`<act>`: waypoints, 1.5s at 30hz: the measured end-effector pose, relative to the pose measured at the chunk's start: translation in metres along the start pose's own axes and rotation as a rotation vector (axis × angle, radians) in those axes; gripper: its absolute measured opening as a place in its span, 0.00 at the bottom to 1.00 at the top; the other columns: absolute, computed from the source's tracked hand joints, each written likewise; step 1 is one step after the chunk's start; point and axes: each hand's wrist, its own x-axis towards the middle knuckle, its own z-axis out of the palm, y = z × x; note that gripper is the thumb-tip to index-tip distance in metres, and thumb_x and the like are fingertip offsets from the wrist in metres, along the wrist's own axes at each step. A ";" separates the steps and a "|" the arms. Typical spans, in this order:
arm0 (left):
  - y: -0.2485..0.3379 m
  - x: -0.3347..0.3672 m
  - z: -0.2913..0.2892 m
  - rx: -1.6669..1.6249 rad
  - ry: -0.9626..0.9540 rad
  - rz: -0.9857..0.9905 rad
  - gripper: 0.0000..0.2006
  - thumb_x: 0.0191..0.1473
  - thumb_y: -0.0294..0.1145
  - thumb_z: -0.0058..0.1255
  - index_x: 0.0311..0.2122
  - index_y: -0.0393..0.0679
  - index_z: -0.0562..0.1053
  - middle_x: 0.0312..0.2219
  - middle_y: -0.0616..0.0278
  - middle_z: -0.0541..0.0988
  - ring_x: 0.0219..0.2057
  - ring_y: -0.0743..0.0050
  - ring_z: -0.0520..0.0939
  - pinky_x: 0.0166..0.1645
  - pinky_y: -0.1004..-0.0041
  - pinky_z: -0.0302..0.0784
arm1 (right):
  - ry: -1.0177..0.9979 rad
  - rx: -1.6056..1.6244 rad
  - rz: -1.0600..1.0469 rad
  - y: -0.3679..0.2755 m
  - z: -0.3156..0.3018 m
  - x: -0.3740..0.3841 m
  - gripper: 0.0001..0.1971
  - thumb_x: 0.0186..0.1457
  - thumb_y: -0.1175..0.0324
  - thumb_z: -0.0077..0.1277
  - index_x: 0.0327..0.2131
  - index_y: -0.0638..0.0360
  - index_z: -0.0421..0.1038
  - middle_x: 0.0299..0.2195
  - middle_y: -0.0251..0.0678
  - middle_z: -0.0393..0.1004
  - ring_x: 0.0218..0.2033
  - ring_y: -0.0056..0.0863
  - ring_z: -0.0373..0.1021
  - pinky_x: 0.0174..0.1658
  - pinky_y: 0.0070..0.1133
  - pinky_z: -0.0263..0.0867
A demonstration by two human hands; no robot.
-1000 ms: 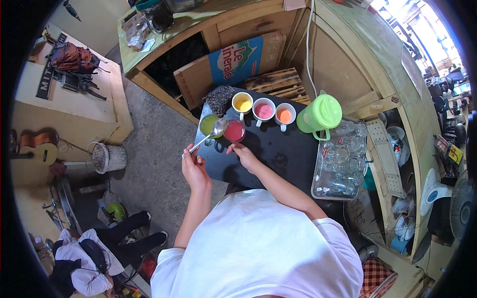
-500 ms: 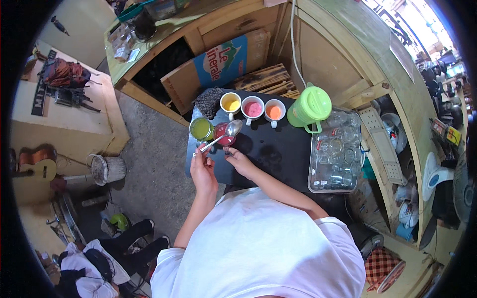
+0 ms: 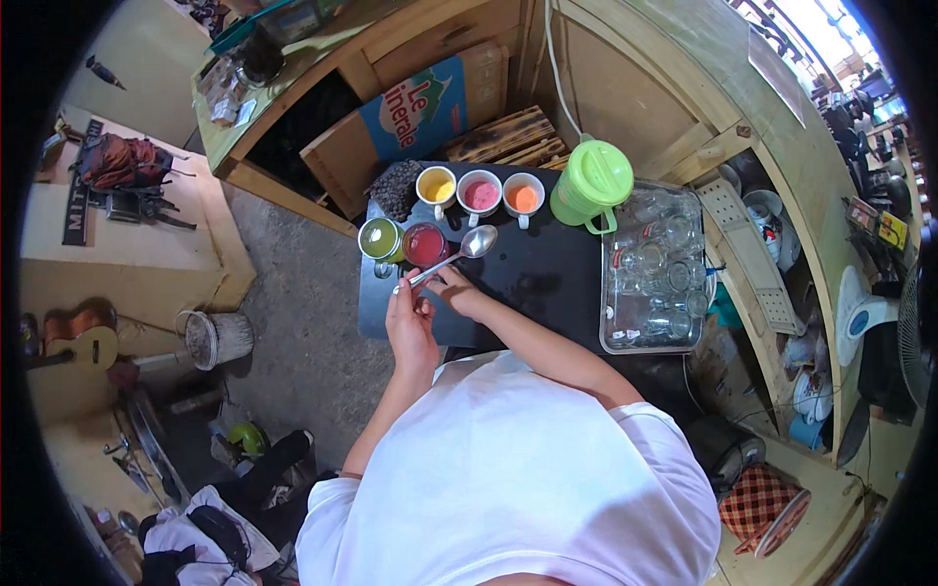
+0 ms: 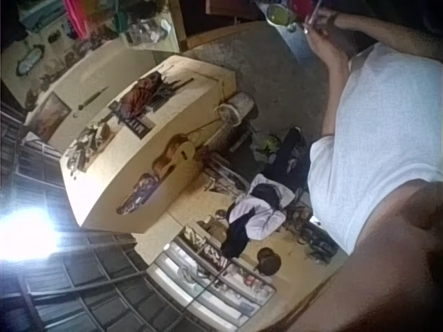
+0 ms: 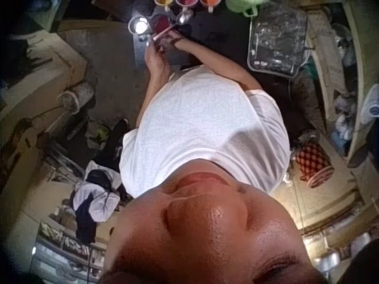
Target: Preparing flavored drinks by measuring powder/liquid and stirring.
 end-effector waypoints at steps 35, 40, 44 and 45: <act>-0.075 -0.024 0.053 0.490 -0.373 -0.132 0.09 0.57 0.29 0.47 0.40 0.39 0.75 0.26 0.71 0.74 0.25 0.89 0.65 0.29 0.84 0.59 | 0.403 0.541 -0.228 -0.004 -0.090 -0.132 0.13 0.62 0.68 0.39 0.43 0.67 0.69 0.39 0.34 0.72 0.38 0.17 0.66 0.45 0.17 0.62; -0.096 -0.018 0.067 0.676 -0.730 -0.130 0.09 0.59 0.29 0.44 0.42 0.38 0.73 0.27 0.71 0.73 0.27 0.87 0.68 0.32 0.85 0.62 | 0.443 0.449 -0.209 0.003 -0.121 -0.154 0.12 0.60 0.68 0.42 0.39 0.66 0.72 0.33 0.35 0.75 0.32 0.20 0.70 0.36 0.18 0.66; -0.104 -0.025 0.083 0.630 -0.803 -0.137 0.10 0.61 0.30 0.41 0.42 0.39 0.72 0.26 0.71 0.71 0.26 0.87 0.67 0.32 0.85 0.63 | 0.909 0.023 -0.238 0.000 -0.157 -0.183 0.09 0.56 0.67 0.48 0.33 0.62 0.74 0.27 0.38 0.75 0.30 0.25 0.72 0.37 0.23 0.66; -0.104 -0.025 0.084 0.633 -0.804 -0.136 0.10 0.61 0.30 0.41 0.42 0.39 0.72 0.26 0.71 0.71 0.26 0.87 0.67 0.32 0.85 0.63 | 1.077 -0.215 -0.352 -0.001 -0.177 -0.188 0.06 0.53 0.70 0.49 0.30 0.61 0.74 0.26 0.37 0.75 0.29 0.31 0.72 0.40 0.26 0.65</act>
